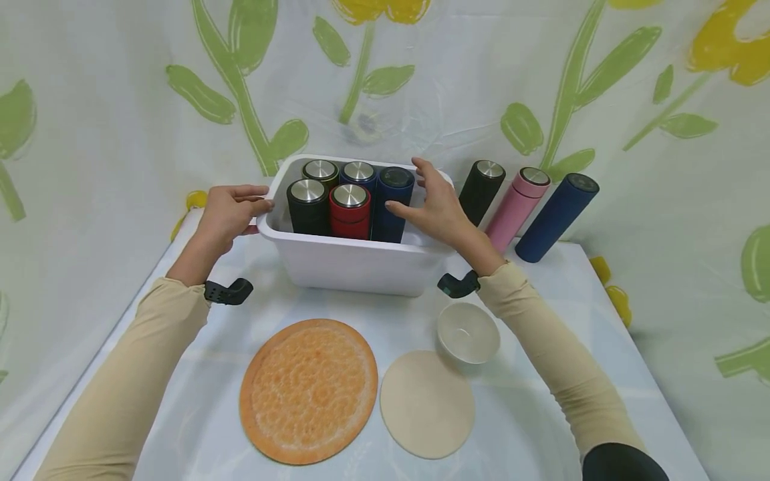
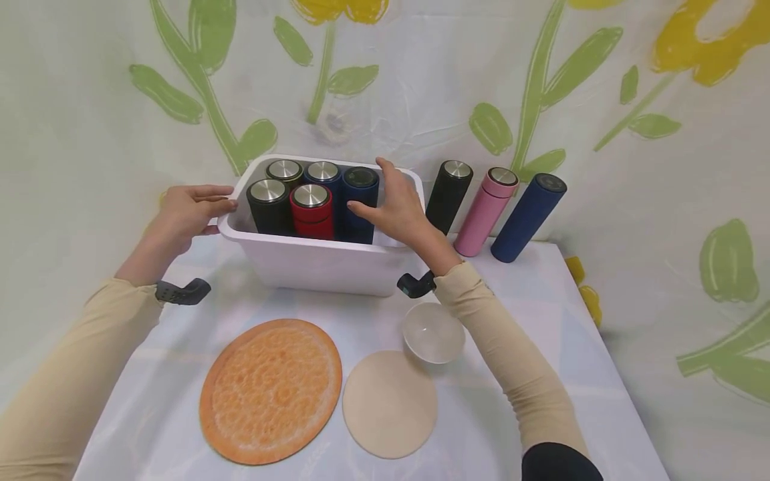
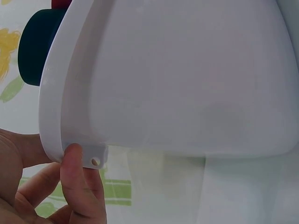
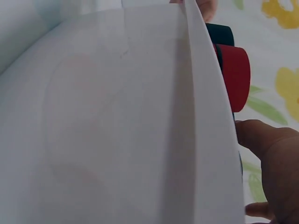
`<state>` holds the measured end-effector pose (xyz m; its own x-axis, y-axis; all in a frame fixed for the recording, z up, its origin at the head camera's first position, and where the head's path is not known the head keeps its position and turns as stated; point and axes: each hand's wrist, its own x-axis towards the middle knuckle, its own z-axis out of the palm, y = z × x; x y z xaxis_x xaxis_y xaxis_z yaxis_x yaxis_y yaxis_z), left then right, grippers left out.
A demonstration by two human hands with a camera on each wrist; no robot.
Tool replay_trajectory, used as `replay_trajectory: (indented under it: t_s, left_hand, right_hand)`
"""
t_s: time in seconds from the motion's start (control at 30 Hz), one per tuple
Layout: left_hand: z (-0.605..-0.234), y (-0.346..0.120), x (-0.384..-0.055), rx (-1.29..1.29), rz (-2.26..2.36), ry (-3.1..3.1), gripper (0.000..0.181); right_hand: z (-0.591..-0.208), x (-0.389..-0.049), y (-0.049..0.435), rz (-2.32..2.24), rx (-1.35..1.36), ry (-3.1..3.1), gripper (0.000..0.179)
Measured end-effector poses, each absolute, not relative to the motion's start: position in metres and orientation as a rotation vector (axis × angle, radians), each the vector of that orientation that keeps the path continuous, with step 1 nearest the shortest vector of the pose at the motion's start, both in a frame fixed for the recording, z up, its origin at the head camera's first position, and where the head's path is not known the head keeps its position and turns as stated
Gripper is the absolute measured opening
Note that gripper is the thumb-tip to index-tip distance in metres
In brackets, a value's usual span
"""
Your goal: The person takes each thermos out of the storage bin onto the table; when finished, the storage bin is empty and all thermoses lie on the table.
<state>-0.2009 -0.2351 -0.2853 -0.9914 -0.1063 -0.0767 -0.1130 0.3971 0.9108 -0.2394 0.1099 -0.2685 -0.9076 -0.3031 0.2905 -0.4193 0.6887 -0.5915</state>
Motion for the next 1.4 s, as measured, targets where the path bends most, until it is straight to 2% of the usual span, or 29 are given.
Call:
replay_trajectory:
  t_s: [0.37, 0.73, 0.9, 1.4]
  left_hand:
    - [-0.284, -0.235, -0.202, -0.206, 1.707, 2.618, 0.047]
    - [-0.287, -0.235, -0.203, -0.233, 1.702, 2.616, 0.046]
    - [-0.286, -0.236, -0.203, -0.230, 1.704, 2.615, 0.047]
    - [-0.286, -0.234, -0.201, -0.213, 1.711, 2.607, 0.048]
  right_hand:
    - [-0.272, -0.258, 0.093, 0.938, 0.538, -2.857, 0.097]
    - [-0.280, -0.262, 0.092, 0.994, 0.576, -2.841, 0.086]
    - [-0.280, -0.257, 0.092, 1.009, 0.642, -2.774, 0.078]
    - [-0.272, -0.228, 0.102, 1.095, 0.764, -2.622, 0.073]
